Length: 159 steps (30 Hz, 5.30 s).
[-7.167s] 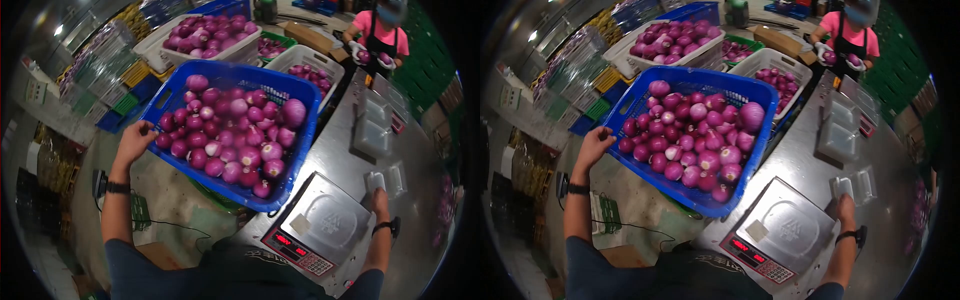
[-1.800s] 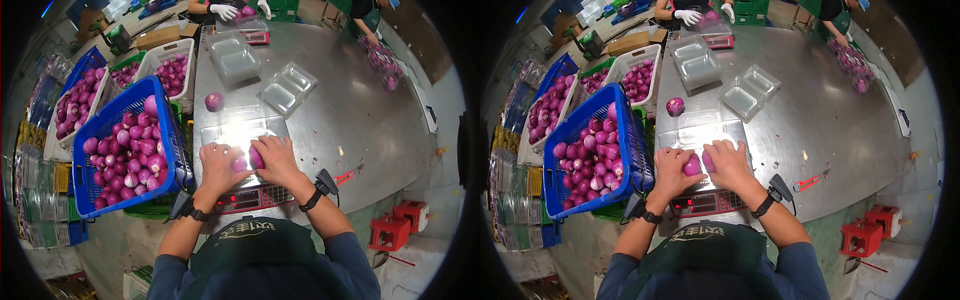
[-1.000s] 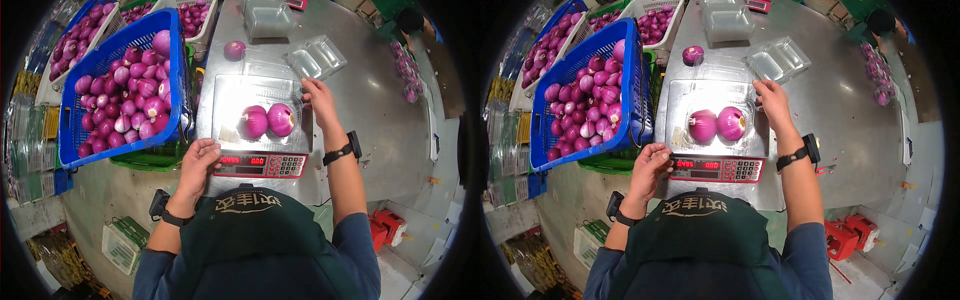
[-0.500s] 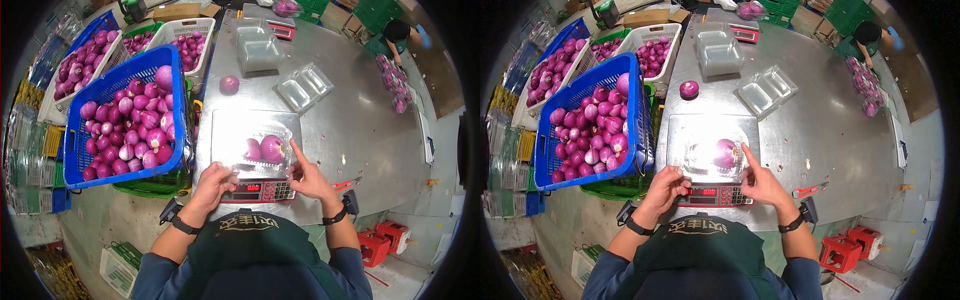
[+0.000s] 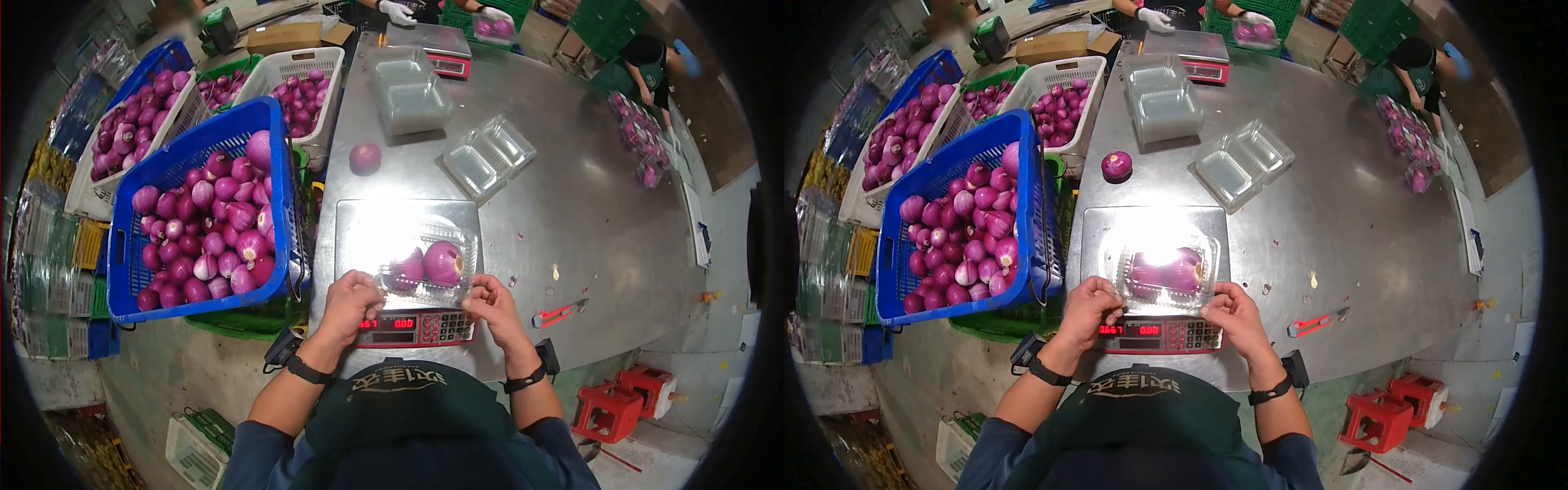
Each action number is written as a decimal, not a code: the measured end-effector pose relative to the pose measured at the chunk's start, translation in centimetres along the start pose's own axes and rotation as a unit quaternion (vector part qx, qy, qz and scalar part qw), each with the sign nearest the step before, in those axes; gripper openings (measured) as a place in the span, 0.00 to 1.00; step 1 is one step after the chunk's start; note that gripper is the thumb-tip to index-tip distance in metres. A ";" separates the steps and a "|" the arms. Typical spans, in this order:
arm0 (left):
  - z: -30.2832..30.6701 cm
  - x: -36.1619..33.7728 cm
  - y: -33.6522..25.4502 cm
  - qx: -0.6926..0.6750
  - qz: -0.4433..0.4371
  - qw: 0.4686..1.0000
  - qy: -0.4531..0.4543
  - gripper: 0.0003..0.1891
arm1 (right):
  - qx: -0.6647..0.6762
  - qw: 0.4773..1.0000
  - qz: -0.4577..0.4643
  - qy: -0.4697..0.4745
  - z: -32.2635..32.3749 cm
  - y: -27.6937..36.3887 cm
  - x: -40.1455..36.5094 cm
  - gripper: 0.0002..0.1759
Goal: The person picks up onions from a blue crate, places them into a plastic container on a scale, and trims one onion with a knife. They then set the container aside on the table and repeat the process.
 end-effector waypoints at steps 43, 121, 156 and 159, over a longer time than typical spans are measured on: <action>21.0 -15.1 -13.8 0.486 -0.188 0.609 -0.598 0.16 | -0.566 0.782 0.239 0.108 6.3 -0.4 33.9 0.26; 17.9 6.6 -17.3 0.690 -0.212 0.692 0.016 0.41 | 0.169 0.932 0.177 -0.267 -13.4 5.5 -1.0 0.41; -5.1 -5.5 -7.4 0.553 -0.434 0.701 -0.122 0.34 | -0.446 0.805 0.382 0.082 -9.0 8.3 3.6 0.36; -2.3 -6.8 -6.4 0.501 -0.381 0.759 -0.169 0.34 | -0.391 0.863 0.319 0.003 -4.8 8.5 3.9 0.30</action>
Point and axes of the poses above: each hand's wrist, its own x-axis towards the middle knuckle, its own z-axis out of the back of the hand, y = z × x, the point moved 8 cm from there along x, towards the middle knuckle, and after that the axes turned 14 degrees about z, right-handed, at the moved point
